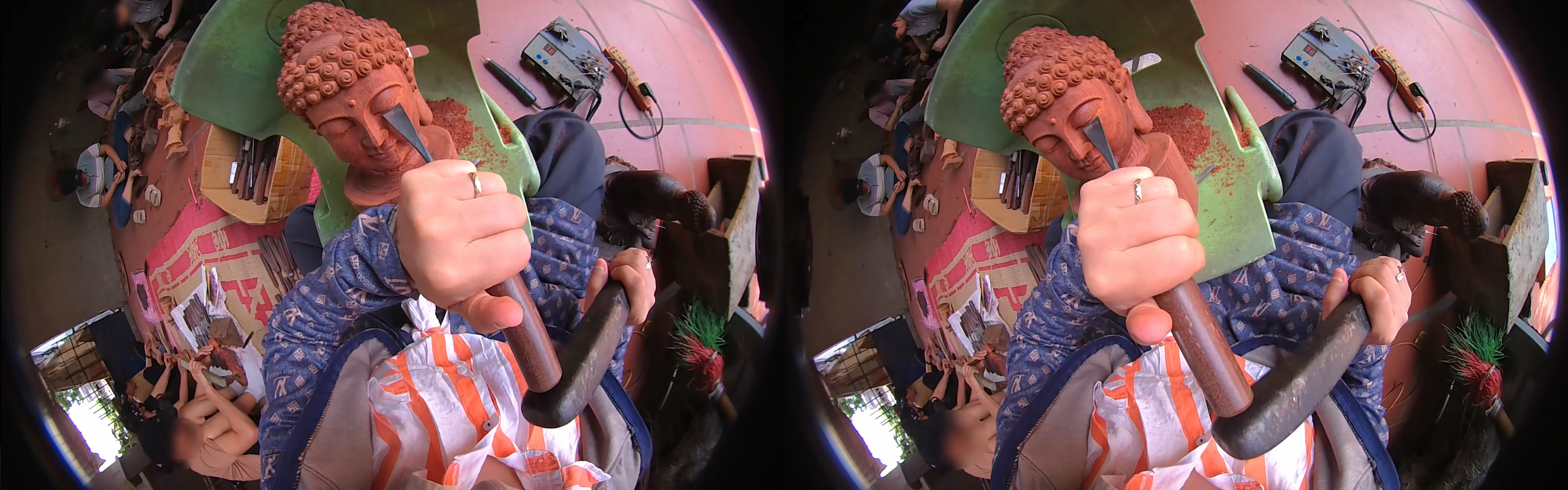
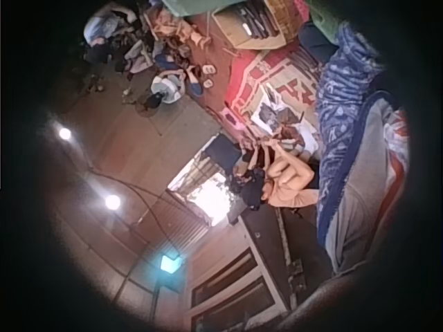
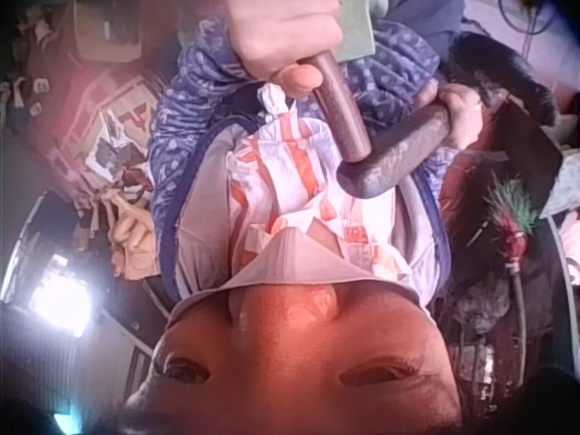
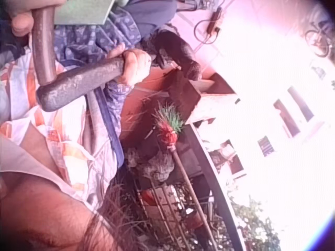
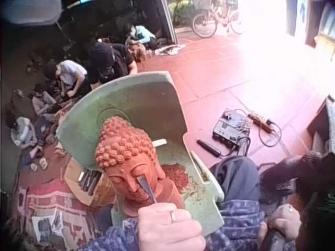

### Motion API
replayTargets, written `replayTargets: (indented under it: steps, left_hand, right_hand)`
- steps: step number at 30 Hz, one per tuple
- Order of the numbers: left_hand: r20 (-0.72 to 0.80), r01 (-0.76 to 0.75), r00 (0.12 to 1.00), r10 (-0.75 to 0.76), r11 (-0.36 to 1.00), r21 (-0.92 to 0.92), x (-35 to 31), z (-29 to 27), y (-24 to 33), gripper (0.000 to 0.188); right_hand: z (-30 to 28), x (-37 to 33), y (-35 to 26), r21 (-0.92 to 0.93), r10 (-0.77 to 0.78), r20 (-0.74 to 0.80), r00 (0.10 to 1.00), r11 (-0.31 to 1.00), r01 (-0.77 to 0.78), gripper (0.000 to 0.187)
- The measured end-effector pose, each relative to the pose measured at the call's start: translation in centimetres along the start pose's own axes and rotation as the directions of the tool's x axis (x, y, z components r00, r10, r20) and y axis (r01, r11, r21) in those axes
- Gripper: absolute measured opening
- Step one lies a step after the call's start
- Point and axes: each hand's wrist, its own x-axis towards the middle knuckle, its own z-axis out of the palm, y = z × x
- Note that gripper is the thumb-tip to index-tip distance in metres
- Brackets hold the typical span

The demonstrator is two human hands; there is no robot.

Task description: The person carves a wooden Buddha head using a chisel and mallet. They refine the facial features, including the eyes, nose, and mouth, by striking the chisel with the mallet and making precise adjustments.

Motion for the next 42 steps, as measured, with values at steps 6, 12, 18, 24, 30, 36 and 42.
replayTargets:
  steps: [6, 12, 18, 24, 30, 36, 42]
  left_hand:
    - [-0.005, -0.016, 1.0, 0.016, 1.0, 0.004, 0.5, 0.1, -0.2, 0.061]
    - [-0.023, -0.017, 1.0, 0.017, 1.0, 0.015, 0.0, -0.2, 0.1, 0.061]
    - [-0.025, -0.021, 0.999, 0.022, 0.999, 0.039, 0.0, -0.2, 0.1, 0.061]
    - [-0.045, -0.023, 0.999, 0.024, 0.999, 0.032, -0.2, 0.1, 0.1, 0.062]
    - [-0.076, -0.058, 0.995, 0.059, 0.998, 0.025, -0.5, 0.3, 0.1, 0.061]
    - [-0.02, -0.105, 0.994, 0.105, 0.994, 0.008, -0.8, -0.3, 0.5, 0.059]
    - [0.003, -0.115, 0.993, 0.115, 0.993, -0.039, -1.4, -0.1, 1.1, 0.057]
  right_hand:
    - [-1.1, 0.3, 0.0, 0.124, 0.01, -0.002, 1.0, 0.992, -0.01, 0.023]
    - [-0.7, 0.3, 0.2, 0.306, -0.032, -0.043, 0.999, 0.951, 0.044, 0.025]
    - [-0.5, 0.4, 0.5, 0.303, -0.05, -0.025, 0.998, 0.951, 0.055, 0.025]
    - [-0.5, 0.6, -0.1, 0.167, -0.027, -0.009, 1.0, 0.986, 0.028, 0.024]
    - [-0.4, 0.5, -0.4, 0.202, -0.031, -0.036, 0.999, 0.979, 0.038, 0.025]
    - [-0.4, -0.1, -0.7, 0.122, 0.091, 0.002, 0.996, 0.988, -0.091, 0.026]
    - [-0.2, -0.6, -0.9, 0.111, 0.145, 0.015, 0.989, 0.983, -0.146, 0.027]
